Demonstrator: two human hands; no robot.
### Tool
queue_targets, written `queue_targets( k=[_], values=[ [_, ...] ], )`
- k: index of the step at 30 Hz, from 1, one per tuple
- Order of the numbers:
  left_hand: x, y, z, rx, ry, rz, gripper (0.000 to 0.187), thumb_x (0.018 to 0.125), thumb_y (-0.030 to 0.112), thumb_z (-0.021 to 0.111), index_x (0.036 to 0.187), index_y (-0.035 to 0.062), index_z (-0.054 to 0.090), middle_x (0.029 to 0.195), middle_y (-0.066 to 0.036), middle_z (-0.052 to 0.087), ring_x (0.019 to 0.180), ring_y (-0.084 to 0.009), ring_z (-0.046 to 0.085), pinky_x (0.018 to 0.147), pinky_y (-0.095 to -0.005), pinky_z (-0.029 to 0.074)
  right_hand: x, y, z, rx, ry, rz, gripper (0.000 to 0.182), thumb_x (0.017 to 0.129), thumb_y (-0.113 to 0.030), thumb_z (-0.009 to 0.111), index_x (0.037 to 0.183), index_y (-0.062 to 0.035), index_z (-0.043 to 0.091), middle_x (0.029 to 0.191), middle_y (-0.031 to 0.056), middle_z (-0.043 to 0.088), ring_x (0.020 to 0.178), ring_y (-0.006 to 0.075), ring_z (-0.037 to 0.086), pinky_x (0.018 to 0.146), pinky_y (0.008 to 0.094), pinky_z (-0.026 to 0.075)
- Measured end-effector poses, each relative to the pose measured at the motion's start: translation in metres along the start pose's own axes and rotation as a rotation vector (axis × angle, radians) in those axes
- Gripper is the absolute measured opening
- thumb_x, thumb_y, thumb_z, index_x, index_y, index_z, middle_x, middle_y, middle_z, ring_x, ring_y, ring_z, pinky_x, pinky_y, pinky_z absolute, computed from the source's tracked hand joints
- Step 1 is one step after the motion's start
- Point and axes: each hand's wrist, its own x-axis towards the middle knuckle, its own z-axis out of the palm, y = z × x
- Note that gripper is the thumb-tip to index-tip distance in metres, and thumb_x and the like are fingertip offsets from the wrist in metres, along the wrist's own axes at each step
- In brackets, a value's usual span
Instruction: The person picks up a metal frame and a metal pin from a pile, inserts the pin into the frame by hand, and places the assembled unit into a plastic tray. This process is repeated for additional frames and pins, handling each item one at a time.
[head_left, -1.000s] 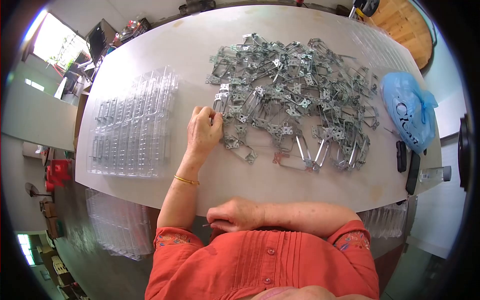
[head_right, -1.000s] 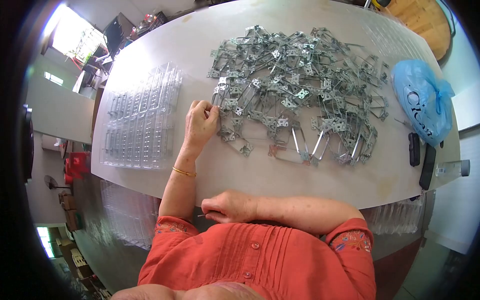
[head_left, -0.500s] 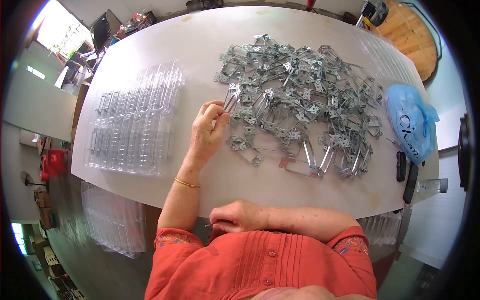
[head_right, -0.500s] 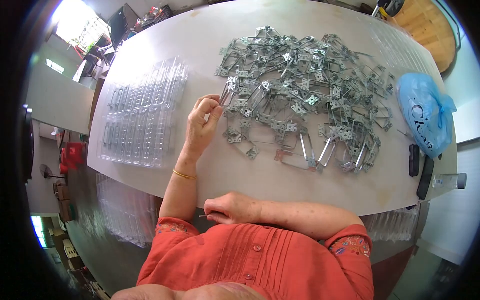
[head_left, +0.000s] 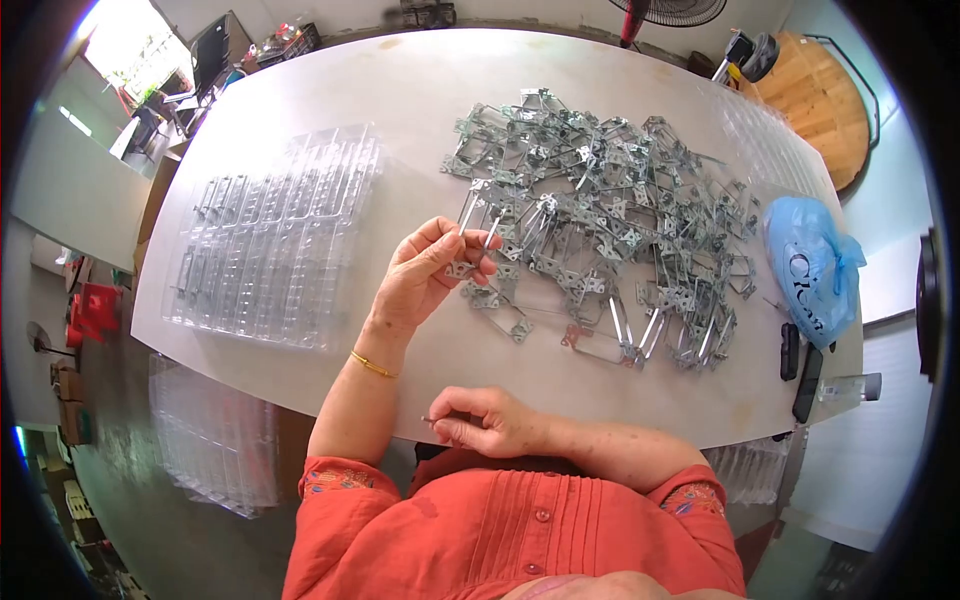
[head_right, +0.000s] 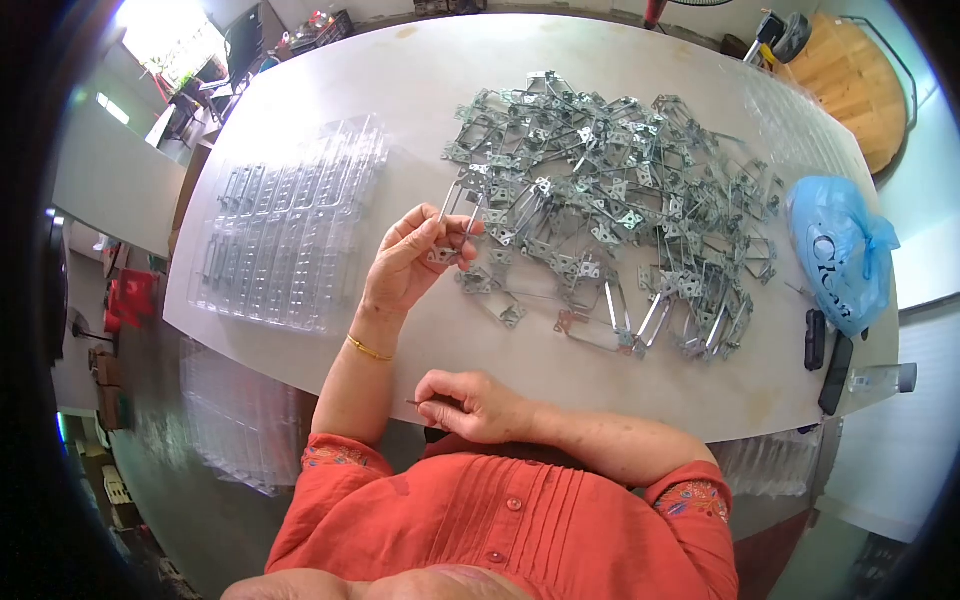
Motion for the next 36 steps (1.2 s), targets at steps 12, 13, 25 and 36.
queue_targets(
  k=[12,13,25,36],
  values=[
    [-0.004,-0.005,0.007,0.048,-0.014,-0.063,0.033,0.095,0.017,0.064,0.123,0.0027,0.054,0.106,-0.018,0.063,0.081,-0.0243,0.066,0.073,-0.0393,0.056,-0.007,-0.164,-0.020,0.216,0.130,-0.636,0.002,0.102,-0.004,0.055,0.103,-0.0020,0.056,0.110,0.0144,0.054,0.095,0.0255,0.061,0.082,0.0412,0.055],
    [-0.004,-0.005,0.008,0.063,0.006,-0.088,0.035,0.095,0.015,0.062,0.126,0.0005,0.054,0.107,-0.018,0.063,0.079,-0.0245,0.066,0.071,-0.0394,0.057,-0.007,-0.177,-0.021,0.262,0.070,-0.802,0.006,0.103,-0.006,0.054,0.097,-0.0028,0.053,0.105,0.0137,0.054,0.090,0.0276,0.062,0.077,0.0443,0.057],
    [-0.003,-0.009,0.003,0.019,-0.058,-0.176,0.059,0.089,0.014,0.063,0.139,-0.0109,0.049,0.101,-0.018,0.062,0.069,-0.0258,0.064,0.061,-0.0385,0.057,-0.047,-0.208,0.002,0.415,0.247,-1.417,0.018,0.106,-0.013,0.052,0.088,-0.0072,0.050,0.096,0.0117,0.056,0.075,0.0220,0.055,0.064,0.0377,0.053],
    [0.000,-0.013,0.000,0.004,-0.040,-0.155,0.059,0.083,0.010,0.065,0.136,-0.0125,0.049,0.097,-0.015,0.059,0.059,-0.0236,0.065,0.047,-0.0339,0.057,-0.063,-0.211,-0.025,0.238,0.240,-1.498,0.019,0.107,-0.017,0.051,0.091,-0.0072,0.049,0.096,0.0114,0.057,0.074,0.0213,0.057,0.062,0.0375,0.054]
  ],
)
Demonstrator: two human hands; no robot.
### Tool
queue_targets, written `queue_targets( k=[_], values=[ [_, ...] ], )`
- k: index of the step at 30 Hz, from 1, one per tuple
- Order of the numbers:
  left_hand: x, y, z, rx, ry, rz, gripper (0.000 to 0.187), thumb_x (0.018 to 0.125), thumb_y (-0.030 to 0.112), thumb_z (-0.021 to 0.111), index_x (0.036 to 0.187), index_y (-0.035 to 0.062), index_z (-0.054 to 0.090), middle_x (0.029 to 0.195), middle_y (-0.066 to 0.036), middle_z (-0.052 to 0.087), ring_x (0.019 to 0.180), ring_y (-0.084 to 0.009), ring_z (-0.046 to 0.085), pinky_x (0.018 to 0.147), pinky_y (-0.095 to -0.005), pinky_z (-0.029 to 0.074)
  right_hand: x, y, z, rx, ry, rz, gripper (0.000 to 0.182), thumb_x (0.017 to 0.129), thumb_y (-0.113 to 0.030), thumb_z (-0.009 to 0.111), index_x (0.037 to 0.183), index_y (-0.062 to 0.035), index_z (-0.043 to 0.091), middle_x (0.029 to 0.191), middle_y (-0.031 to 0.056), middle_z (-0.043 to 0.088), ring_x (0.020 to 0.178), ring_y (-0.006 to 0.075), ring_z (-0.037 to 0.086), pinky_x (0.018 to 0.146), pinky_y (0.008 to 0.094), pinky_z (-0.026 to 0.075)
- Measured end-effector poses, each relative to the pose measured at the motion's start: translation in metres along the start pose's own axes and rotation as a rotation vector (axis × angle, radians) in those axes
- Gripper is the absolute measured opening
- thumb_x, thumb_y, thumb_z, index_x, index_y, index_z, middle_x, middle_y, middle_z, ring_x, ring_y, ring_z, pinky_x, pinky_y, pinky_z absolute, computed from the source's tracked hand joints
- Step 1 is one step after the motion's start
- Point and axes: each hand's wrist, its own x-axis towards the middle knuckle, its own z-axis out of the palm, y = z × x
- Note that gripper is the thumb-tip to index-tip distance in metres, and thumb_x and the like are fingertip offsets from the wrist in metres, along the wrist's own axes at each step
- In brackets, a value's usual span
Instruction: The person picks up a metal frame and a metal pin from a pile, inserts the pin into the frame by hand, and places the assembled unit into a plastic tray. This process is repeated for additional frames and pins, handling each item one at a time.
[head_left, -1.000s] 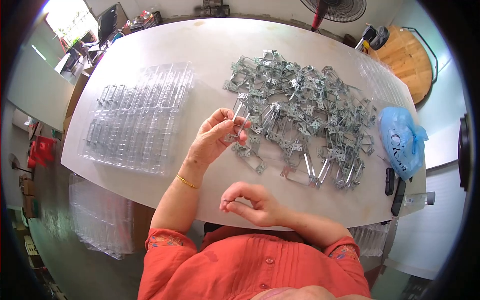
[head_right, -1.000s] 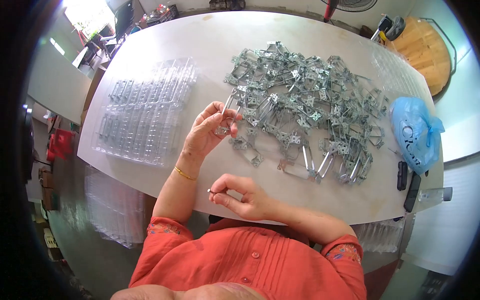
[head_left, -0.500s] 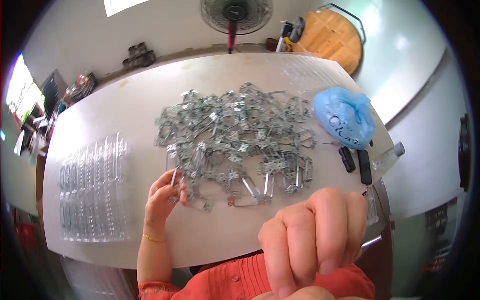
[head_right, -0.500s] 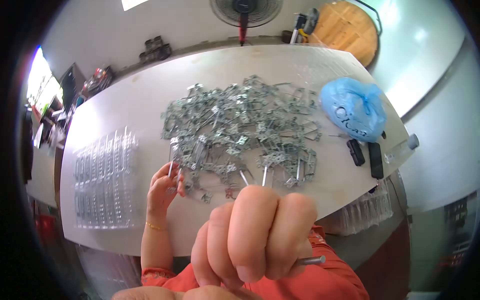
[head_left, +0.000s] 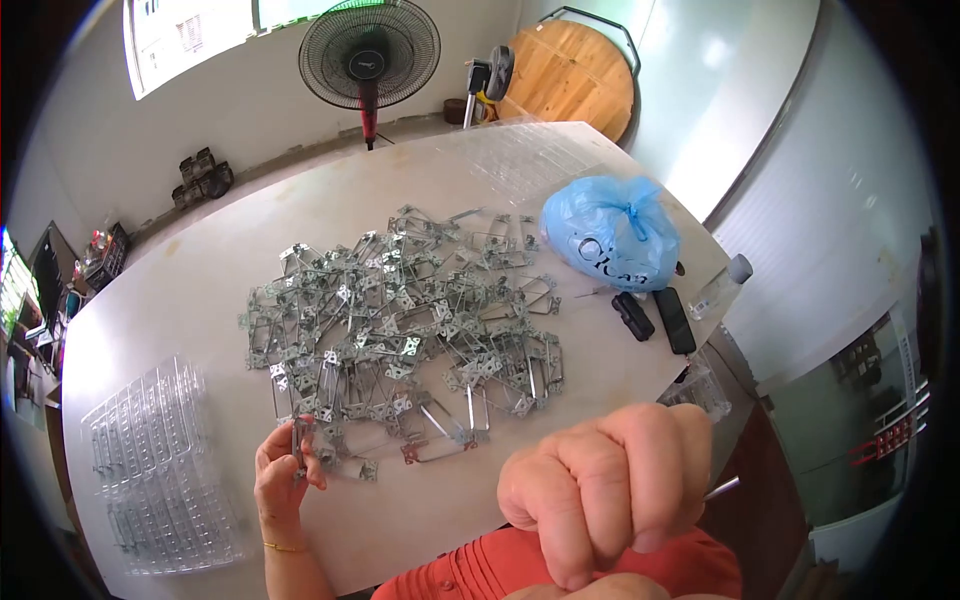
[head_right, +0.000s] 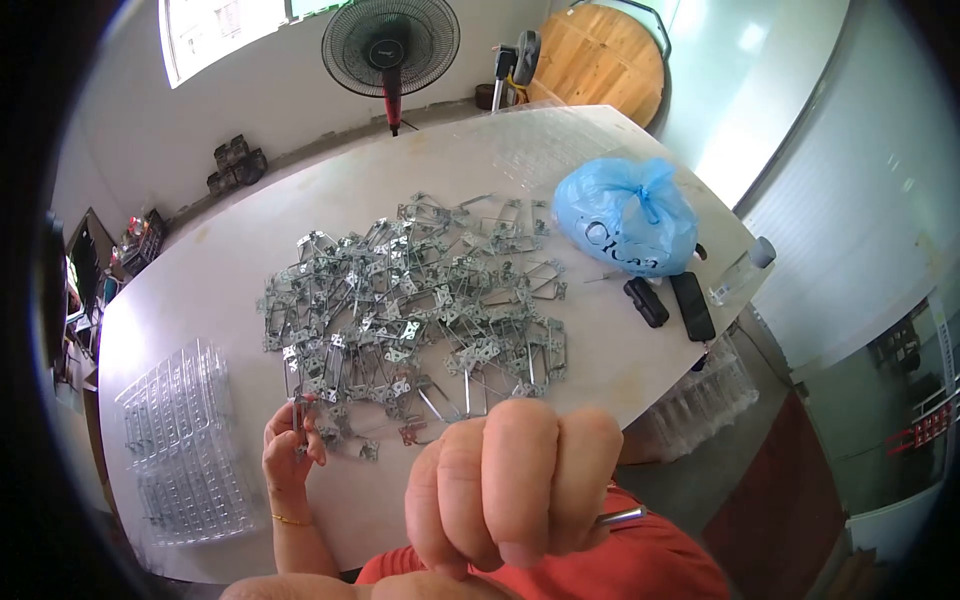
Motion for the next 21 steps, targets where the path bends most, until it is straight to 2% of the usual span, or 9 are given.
queue_targets(
  k=[2,4,6,8,12,14,16,18,21],
  values=[
    [-0.002,-0.003,-0.004,-0.011,0.032,0.043,0.055,0.083,0.006,0.061,0.133,-0.0122,0.049,0.095,-0.013,0.056,0.056,-0.0216,0.064,0.044,-0.0320,0.055,0.004,0.003,-0.001,-0.018,0.003,0.009,0.018,0.107,-0.017,0.051,0.093,-0.0068,0.050,0.096,0.0127,0.059,0.074,0.0214,0.058,0.061,0.0375,0.055],
    [-0.001,-0.001,-0.013,-0.034,0.005,0.028,0.051,0.082,0.003,0.068,0.130,-0.0031,0.050,0.110,-0.022,0.060,0.057,-0.0259,0.066,0.044,-0.0332,0.055,0.013,0.006,-0.003,-0.021,-0.037,0.082,0.014,0.104,-0.010,0.051,0.091,-0.0038,0.049,0.088,0.0131,0.057,0.068,0.0239,0.057,0.055,0.0368,0.054],
    [-0.004,0.006,-0.003,0.089,0.073,0.022,0.043,0.084,0.001,0.065,0.124,0.0028,0.048,0.113,-0.026,0.060,0.055,-0.0263,0.065,0.043,-0.0325,0.052,0.015,0.006,-0.004,0.015,-0.054,0.176,0.012,0.101,-0.003,0.050,0.090,-0.0008,0.047,0.081,0.0135,0.055,0.062,0.0265,0.056,0.049,0.0361,0.054],
    [-0.003,0.012,0.002,0.078,0.102,0.011,0.036,0.086,0.000,0.064,0.119,0.0066,0.049,0.113,-0.027,0.062,0.055,-0.0256,0.065,0.045,-0.0307,0.051,0.010,0.006,-0.009,-0.244,-0.024,0.243,0.013,0.107,-0.017,0.052,0.108,-0.0051,0.049,0.086,0.0135,0.064,0.061,0.0230,0.061,0.055,0.0377,0.055],
    [-0.004,0.015,0.003,0.086,0.138,0.040,0.012,0.100,0.013,0.058,0.107,0.0116,0.049,0.106,-0.025,0.068,0.055,-0.0202,0.061,0.048,-0.0263,0.047,0.010,0.027,-0.011,-0.387,0.010,0.359,0.014,0.109,-0.016,0.045,0.108,-0.0022,0.047,0.078,0.0077,0.056,0.051,0.0183,0.051,0.043,0.0304,0.045],
    [-0.005,0.017,0.008,0.084,0.201,0.045,0.006,0.104,0.017,0.051,0.106,0.0121,0.049,0.104,-0.026,0.067,0.054,-0.0204,0.059,0.048,-0.0272,0.046,0.002,0.035,-0.018,-0.577,0.040,0.363,0.018,0.105,-0.015,0.057,0.118,-0.0045,0.050,0.068,0.0082,0.062,0.046,0.0189,0.054,0.040,0.0302,0.047],
    [-0.003,0.018,0.009,0.083,0.226,0.049,0.010,0.108,0.020,0.044,0.106,0.0126,0.049,0.103,-0.028,0.067,0.053,-0.0206,0.056,0.048,-0.0280,0.045,0.002,0.046,-0.025,-0.778,-0.050,0.456,0.018,0.101,-0.013,0.063,0.110,-0.0001,0.056,0.072,0.0065,0.063,0.049,0.0122,0.052,0.042,0.0246,0.042],
    [0.000,0.014,0.003,0.023,0.094,0.129,0.024,0.112,0.030,0.034,0.106,0.0123,0.049,0.100,-0.028,0.068,0.054,-0.0210,0.056,0.049,-0.0285,0.043,-0.008,0.059,-0.016,-1.090,0.053,0.511,0.014,0.097,-0.009,0.067,0.105,0.0019,0.064,0.078,0.0067,0.066,0.055,0.0095,0.052,0.049,0.0236,0.041],
    [-0.002,0.015,0.003,0.032,0.082,0.152,0.026,0.112,0.031,0.034,0.105,0.0116,0.051,0.101,-0.027,0.068,0.056,-0.0216,0.057,0.051,-0.0295,0.045,-0.012,0.085,-0.032,-1.330,-0.075,0.547,0.011,0.093,-0.005,0.070,0.101,0.0017,0.071,0.087,0.0071,0.070,0.062,0.0087,0.056,0.054,0.0237,0.044]
  ],
)
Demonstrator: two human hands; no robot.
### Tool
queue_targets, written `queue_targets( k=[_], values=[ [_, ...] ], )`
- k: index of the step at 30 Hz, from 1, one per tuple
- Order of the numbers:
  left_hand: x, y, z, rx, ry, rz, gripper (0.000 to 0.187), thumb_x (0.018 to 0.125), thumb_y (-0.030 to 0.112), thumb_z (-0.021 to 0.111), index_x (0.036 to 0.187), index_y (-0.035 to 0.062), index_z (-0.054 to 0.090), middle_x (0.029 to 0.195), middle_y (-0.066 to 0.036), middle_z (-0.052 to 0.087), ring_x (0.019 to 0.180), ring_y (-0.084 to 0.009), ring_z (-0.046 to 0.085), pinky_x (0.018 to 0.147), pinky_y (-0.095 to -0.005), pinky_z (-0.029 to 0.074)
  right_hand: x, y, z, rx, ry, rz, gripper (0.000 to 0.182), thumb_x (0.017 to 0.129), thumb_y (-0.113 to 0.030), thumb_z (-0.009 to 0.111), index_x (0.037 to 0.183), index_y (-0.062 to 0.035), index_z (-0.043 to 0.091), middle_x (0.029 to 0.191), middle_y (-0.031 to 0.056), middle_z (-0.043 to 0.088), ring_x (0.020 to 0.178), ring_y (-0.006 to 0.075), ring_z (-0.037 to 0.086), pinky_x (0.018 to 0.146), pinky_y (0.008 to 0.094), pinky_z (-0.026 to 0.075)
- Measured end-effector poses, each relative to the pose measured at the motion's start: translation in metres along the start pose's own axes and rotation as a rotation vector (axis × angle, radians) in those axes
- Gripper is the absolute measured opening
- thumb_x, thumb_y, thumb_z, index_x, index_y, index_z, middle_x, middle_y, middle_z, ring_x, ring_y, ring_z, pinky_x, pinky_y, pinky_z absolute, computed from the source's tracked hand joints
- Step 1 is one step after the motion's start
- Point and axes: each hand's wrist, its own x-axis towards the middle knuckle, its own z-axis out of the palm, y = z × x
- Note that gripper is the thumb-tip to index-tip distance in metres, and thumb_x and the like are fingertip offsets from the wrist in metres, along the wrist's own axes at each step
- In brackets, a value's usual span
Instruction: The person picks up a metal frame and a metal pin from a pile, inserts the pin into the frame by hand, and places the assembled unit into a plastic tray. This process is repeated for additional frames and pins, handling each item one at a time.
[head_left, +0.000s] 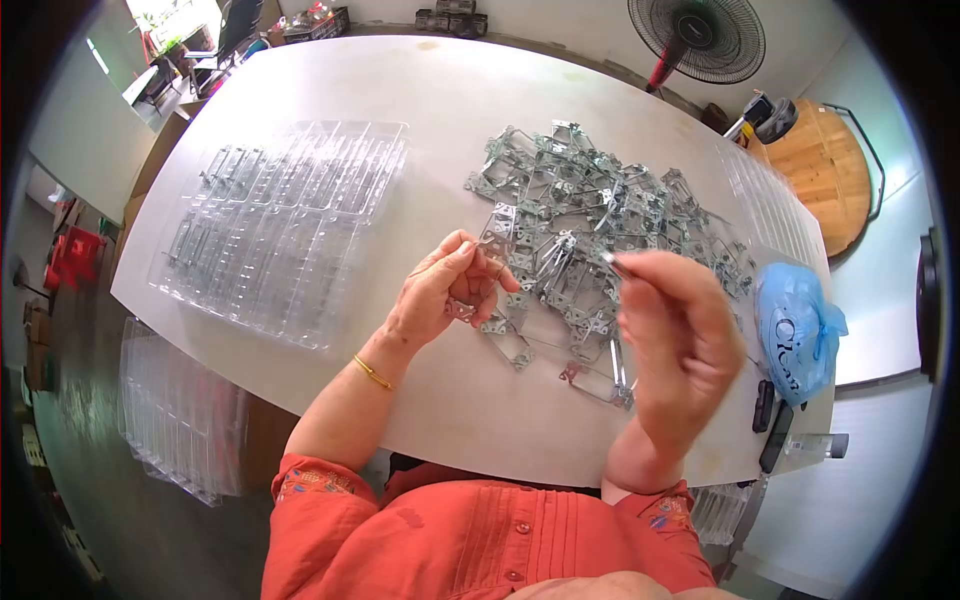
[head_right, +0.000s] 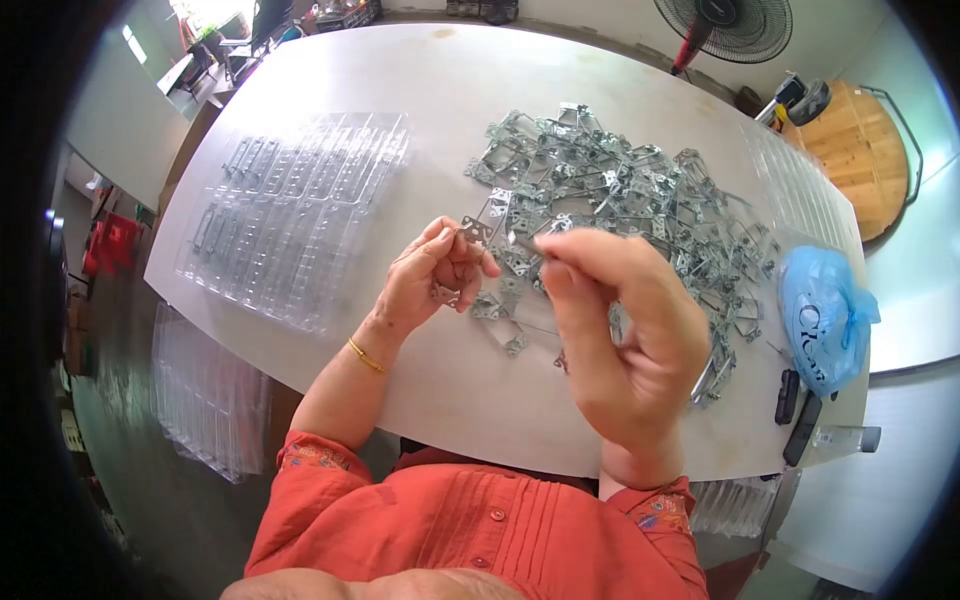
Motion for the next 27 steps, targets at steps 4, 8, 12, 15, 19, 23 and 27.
queue_targets(
  k=[4,8,12,15,19,23,27],
  values=[
    [-0.002,0.002,0.006,-0.001,0.027,0.019,0.023,0.110,0.030,0.042,0.104,0.0108,0.054,0.102,-0.022,0.070,0.064,-0.0210,0.062,0.057,-0.0304,0.050,0.005,0.022,0.018,-0.254,-0.200,0.012,0.012,0.091,-0.004,0.070,0.103,-0.0031,0.071,0.090,0.0094,0.073,0.065,0.0170,0.066,0.059,0.0289,0.051],
    [-0.004,0.001,0.006,-0.033,-0.017,0.048,0.018,0.109,0.027,0.049,0.106,0.0106,0.056,0.104,-0.016,0.071,0.074,-0.0211,0.066,0.067,-0.0317,0.054,0.000,0.037,0.031,-0.331,-0.317,0.054,0.007,0.092,-0.007,0.066,0.098,-0.0060,0.070,0.087,0.0121,0.072,0.070,0.0290,0.070,0.059,0.0366,0.054],
    [-0.006,0.001,0.006,0.004,0.007,0.058,0.015,0.107,0.023,0.054,0.106,0.0088,0.058,0.102,-0.010,0.070,0.085,-0.0206,0.067,0.078,-0.0335,0.055,-0.002,0.035,0.037,-0.385,-0.383,0.116,0.006,0.093,-0.009,0.065,0.096,-0.0072,0.069,0.082,0.0105,0.071,0.066,0.0280,0.070,0.058,0.0368,0.053],
    [-0.007,0.002,0.006,0.030,-0.011,0.052,0.016,0.107,0.023,0.055,0.105,0.0075,0.059,0.100,-0.007,0.068,0.087,-0.0190,0.066,0.080,-0.0338,0.054,-0.003,0.039,0.040,-0.390,-0.386,0.077,0.004,0.093,-0.010,0.064,0.094,-0.0083,0.068,0.078,0.0084,0.071,0.062,0.0270,0.069,0.057,0.0366,0.053],
    [-0.007,0.002,0.008,0.077,-0.029,0.056,0.017,0.107,0.023,0.056,0.103,0.0069,0.058,0.098,-0.006,0.066,0.087,-0.0167,0.064,0.079,-0.0321,0.052,-0.002,0.040,0.042,-0.403,-0.405,0.087,0.004,0.094,-0.010,0.063,0.092,-0.0088,0.067,0.075,0.0060,0.071,0.060,0.0252,0.068,0.055,0.0356,0.052],
    [-0.008,0.005,0.011,0.095,-0.021,0.058,0.017,0.107,0.023,0.056,0.102,0.0068,0.058,0.096,-0.006,0.065,0.086,-0.0159,0.063,0.078,-0.0310,0.050,-0.002,0.039,0.042,-0.417,-0.408,0.091,0.005,0.094,-0.009,0.062,0.092,-0.0090,0.066,0.073,0.0048,0.071,0.059,0.0244,0.068,0.055,0.0353,0.052],
    [-0.007,0.003,0.008,0.132,-0.069,0.087,0.019,0.106,0.023,0.058,0.102,0.0048,0.059,0.094,-0.005,0.064,0.086,-0.0149,0.060,0.079,-0.0306,0.049,-0.003,0.042,0.042,-0.441,-0.413,0.094,0.005,0.094,-0.009,0.062,0.091,-0.0089,0.066,0.074,0.0052,0.071,0.060,0.0259,0.068,0.055,0.0369,0.052]
  ],
)
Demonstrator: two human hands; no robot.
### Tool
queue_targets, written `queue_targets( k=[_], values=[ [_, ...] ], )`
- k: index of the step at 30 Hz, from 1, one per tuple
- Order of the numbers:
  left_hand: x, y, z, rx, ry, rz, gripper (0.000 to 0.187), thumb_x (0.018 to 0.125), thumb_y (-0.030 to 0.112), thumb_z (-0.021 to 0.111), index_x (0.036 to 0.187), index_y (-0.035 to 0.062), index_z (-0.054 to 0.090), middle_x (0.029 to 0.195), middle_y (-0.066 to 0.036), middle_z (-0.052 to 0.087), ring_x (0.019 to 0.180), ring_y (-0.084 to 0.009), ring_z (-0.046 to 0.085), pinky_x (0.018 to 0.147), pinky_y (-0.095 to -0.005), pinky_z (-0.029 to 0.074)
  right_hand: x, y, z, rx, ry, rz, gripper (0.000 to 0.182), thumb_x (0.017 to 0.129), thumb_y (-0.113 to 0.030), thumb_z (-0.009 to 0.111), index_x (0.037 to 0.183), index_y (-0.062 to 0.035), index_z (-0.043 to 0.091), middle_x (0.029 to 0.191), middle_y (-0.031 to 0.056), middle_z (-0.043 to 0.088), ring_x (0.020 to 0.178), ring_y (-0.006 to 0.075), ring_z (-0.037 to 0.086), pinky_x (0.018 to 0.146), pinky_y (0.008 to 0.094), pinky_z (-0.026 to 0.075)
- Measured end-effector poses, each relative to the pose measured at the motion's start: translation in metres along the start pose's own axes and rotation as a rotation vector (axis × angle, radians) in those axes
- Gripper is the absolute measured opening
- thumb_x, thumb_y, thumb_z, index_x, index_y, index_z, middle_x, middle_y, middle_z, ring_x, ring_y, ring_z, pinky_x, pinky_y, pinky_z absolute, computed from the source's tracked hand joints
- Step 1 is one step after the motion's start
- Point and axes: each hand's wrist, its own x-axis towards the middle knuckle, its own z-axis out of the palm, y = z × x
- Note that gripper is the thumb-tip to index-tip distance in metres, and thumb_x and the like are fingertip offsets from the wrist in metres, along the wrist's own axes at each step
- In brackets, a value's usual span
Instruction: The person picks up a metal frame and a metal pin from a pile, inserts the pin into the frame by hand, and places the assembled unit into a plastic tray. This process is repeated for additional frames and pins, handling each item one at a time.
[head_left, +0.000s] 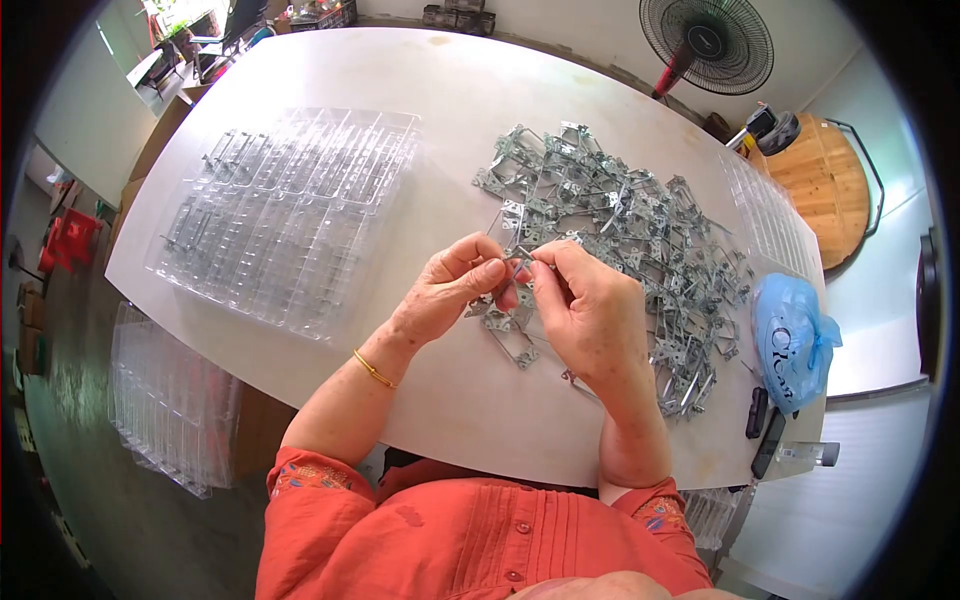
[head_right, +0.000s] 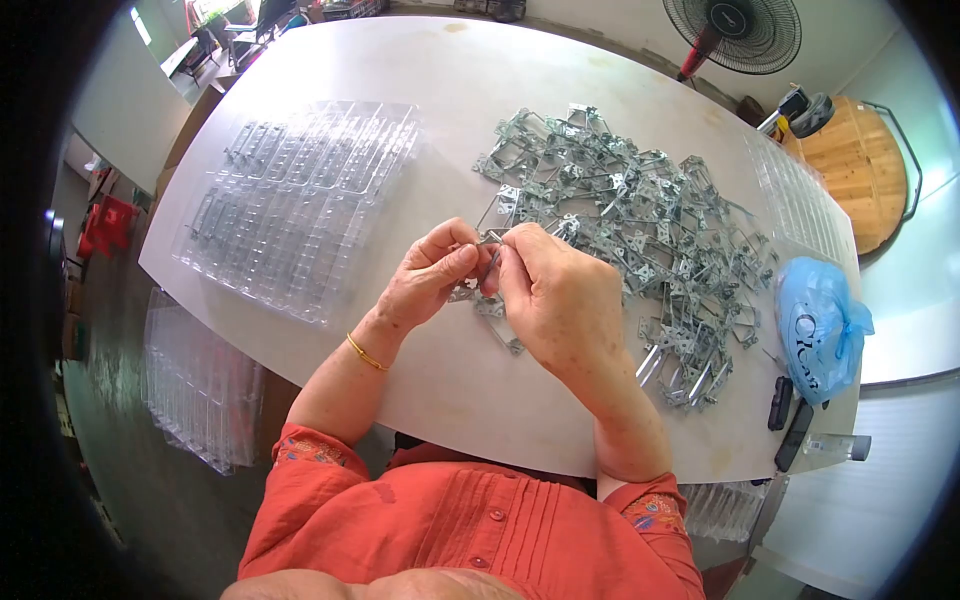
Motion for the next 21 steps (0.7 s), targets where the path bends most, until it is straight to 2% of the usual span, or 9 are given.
queue_targets(
  k=[3,5,9,11,15,17,21],
  values=[
    [-0.001,-0.005,-0.004,0.056,-0.029,0.011,0.019,0.105,0.022,0.060,0.104,0.0029,0.061,0.094,-0.005,0.063,0.087,-0.0138,0.059,0.080,-0.0305,0.049,-0.001,0.002,0.000,-0.056,-0.017,-0.024,0.003,0.095,-0.010,0.061,0.094,-0.0079,0.064,0.075,0.0079,0.072,0.063,0.0282,0.070,0.057,0.0390,0.053],
    [-0.001,-0.008,-0.006,0.087,-0.043,0.017,0.019,0.104,0.021,0.061,0.105,0.0020,0.062,0.095,-0.004,0.063,0.088,-0.0134,0.059,0.080,-0.0304,0.049,0.000,-0.003,-0.002,0.017,-0.107,0.118,0.007,0.096,-0.012,0.061,0.101,-0.0068,0.063,0.076,0.0117,0.073,0.069,0.0317,0.072,0.060,0.0419,0.054],
    [-0.002,-0.008,-0.007,0.127,-0.086,-0.009,0.018,0.103,0.018,0.062,0.109,0.0005,0.063,0.096,-0.003,0.061,0.091,-0.0128,0.059,0.083,-0.0301,0.050,0.000,0.005,0.000,0.057,-0.122,0.093,0.014,0.098,-0.015,0.060,0.108,-0.0052,0.061,0.075,0.0144,0.073,0.072,0.0336,0.073,0.062,0.0433,0.055],
    [-0.002,-0.010,-0.005,0.147,-0.090,-0.023,0.018,0.104,0.016,0.062,0.110,0.0000,0.063,0.096,-0.002,0.061,0.092,-0.0127,0.059,0.085,-0.0299,0.051,0.002,0.010,0.001,0.141,-0.225,0.139,0.016,0.099,-0.017,0.060,0.107,-0.0040,0.062,0.074,0.0146,0.073,0.073,0.0351,0.073,0.064,0.0440,0.055],
    [-0.005,-0.009,-0.004,0.272,-0.061,-0.038,0.016,0.103,0.010,0.061,0.115,-0.0005,0.063,0.101,-0.002,0.063,0.095,-0.0114,0.060,0.087,-0.0290,0.052,0.006,0.017,0.002,0.213,-0.291,0.217,0.017,0.098,-0.019,0.060,0.103,-0.0028,0.063,0.073,0.0148,0.072,0.070,0.0355,0.072,0.064,0.0432,0.054],
    [-0.006,-0.008,-0.001,0.338,-0.050,-0.072,0.015,0.103,0.009,0.061,0.115,-0.0006,0.063,0.102,-0.002,0.064,0.095,-0.0108,0.061,0.087,-0.0286,0.052,0.011,0.018,-0.001,0.245,-0.358,0.337,0.018,0.098,-0.019,0.061,0.096,-0.0022,0.064,0.070,0.0159,0.070,0.065,0.0362,0.070,0.063,0.0427,0.053],
    [-0.004,-0.006,-0.001,0.493,-0.126,-0.051,0.016,0.102,0.009,0.063,0.114,-0.0011,0.063,0.102,-0.002,0.066,0.094,-0.0094,0.061,0.087,-0.0285,0.052,0.011,0.025,0.001,0.128,-0.332,0.265,0.020,0.098,-0.020,0.060,0.090,-0.0019,0.064,0.069,0.0177,0.068,0.063,0.0357,0.068,0.061,0.0425,0.052]
  ],
)
